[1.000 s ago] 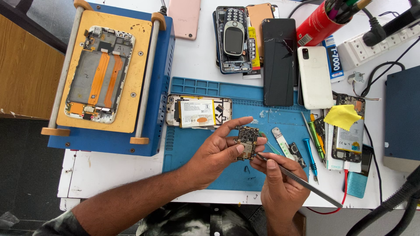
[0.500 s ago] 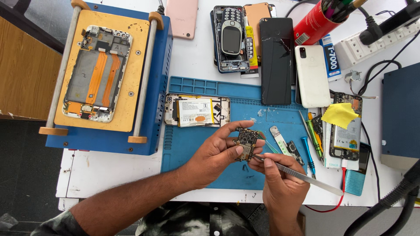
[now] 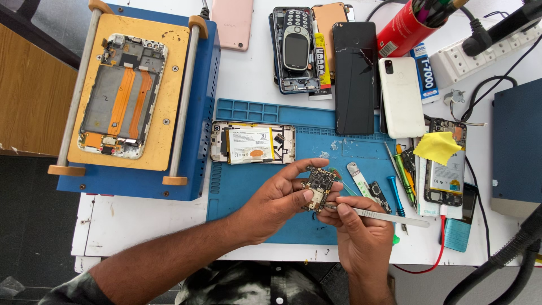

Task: The person holds a disassembled phone motherboard in one hand and scrubs it with a toothbrush, then uses a metal tool to pick and pry at components on the board. Other disassembled phones, batteries, and repair tools lie on the work mat around them.

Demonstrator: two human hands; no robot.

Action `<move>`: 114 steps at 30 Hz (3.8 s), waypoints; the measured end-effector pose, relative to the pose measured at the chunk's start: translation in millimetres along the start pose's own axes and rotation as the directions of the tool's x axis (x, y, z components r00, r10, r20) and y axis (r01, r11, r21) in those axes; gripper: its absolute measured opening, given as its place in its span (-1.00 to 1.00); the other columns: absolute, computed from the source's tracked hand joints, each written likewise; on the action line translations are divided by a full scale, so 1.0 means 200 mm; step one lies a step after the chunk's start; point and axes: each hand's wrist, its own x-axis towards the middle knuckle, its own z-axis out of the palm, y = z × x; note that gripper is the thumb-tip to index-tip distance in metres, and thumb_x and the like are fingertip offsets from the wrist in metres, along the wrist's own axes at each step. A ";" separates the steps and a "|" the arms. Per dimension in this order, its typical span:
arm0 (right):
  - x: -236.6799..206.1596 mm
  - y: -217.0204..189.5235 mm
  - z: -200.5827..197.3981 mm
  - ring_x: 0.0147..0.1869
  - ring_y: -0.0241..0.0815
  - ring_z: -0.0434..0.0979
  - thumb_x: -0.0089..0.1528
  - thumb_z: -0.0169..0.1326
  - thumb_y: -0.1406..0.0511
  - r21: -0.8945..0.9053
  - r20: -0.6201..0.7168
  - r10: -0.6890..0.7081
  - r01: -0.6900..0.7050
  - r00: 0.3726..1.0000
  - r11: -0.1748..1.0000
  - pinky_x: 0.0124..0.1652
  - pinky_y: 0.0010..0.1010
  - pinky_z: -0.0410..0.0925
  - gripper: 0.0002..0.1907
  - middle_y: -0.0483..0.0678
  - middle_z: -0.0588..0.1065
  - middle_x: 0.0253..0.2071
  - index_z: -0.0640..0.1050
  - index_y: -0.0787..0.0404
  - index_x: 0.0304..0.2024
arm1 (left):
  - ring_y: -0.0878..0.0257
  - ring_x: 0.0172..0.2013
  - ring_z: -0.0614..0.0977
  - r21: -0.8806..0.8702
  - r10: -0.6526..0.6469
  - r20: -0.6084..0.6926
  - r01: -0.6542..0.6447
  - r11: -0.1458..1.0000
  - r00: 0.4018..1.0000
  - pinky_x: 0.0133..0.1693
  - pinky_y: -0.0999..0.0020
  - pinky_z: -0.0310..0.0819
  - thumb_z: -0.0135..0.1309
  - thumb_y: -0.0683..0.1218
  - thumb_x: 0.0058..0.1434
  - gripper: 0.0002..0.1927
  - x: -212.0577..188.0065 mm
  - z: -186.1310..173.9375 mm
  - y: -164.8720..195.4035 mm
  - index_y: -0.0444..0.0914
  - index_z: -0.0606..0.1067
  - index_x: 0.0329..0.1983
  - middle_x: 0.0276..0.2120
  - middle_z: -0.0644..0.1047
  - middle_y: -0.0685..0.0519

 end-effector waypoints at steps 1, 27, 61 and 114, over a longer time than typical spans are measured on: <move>0.00 0.00 0.00 -0.09 0.07 0.71 0.36 0.06 0.46 0.021 -0.001 -0.008 0.008 1.000 1.000 -0.10 -0.06 0.61 -0.84 0.30 0.61 -0.12 0.54 0.49 -0.05 | 0.11 0.21 0.56 0.002 0.000 0.002 0.000 1.000 1.000 0.26 0.11 0.50 -0.06 -0.12 0.45 -0.38 0.00 0.00 0.00 -0.24 0.09 0.54 0.21 0.50 -0.21; -0.12 -0.08 0.16 -0.08 -0.08 0.72 0.35 0.14 0.40 -0.657 -0.049 -0.343 0.229 0.938 0.719 -0.08 -0.32 0.56 -0.81 0.16 0.65 -0.17 0.60 0.37 -0.01 | 0.05 0.41 0.39 0.033 0.139 0.013 -0.139 0.990 0.990 0.41 0.07 0.35 -0.14 -0.19 0.48 -0.33 -0.06 0.08 0.04 -0.24 -0.04 0.60 0.43 0.30 -0.28; -0.34 -0.26 -0.12 0.06 -0.04 0.66 0.38 0.15 0.38 -0.625 -0.055 -0.169 0.098 0.984 0.775 0.16 -0.15 0.51 -0.85 0.32 0.60 -0.04 0.61 0.41 -0.12 | 0.08 0.52 0.31 -0.050 0.034 0.239 -0.023 0.998 0.971 0.55 0.12 0.23 -0.09 -0.33 0.47 -0.01 -0.18 0.18 0.10 -0.14 -0.42 0.71 0.65 0.07 -0.22; -0.21 -0.33 0.00 -0.08 0.03 0.61 0.31 0.12 0.48 -0.286 -0.059 0.120 -0.132 0.991 0.949 -0.02 -0.10 0.48 -0.82 0.40 0.58 -0.16 0.57 0.62 -0.23 | 0.14 0.37 0.42 -0.007 -0.049 0.187 0.051 0.999 0.981 0.36 0.25 0.37 -0.11 -0.36 0.40 -0.01 -0.15 0.19 0.09 -0.11 -0.37 0.70 0.47 0.27 -0.20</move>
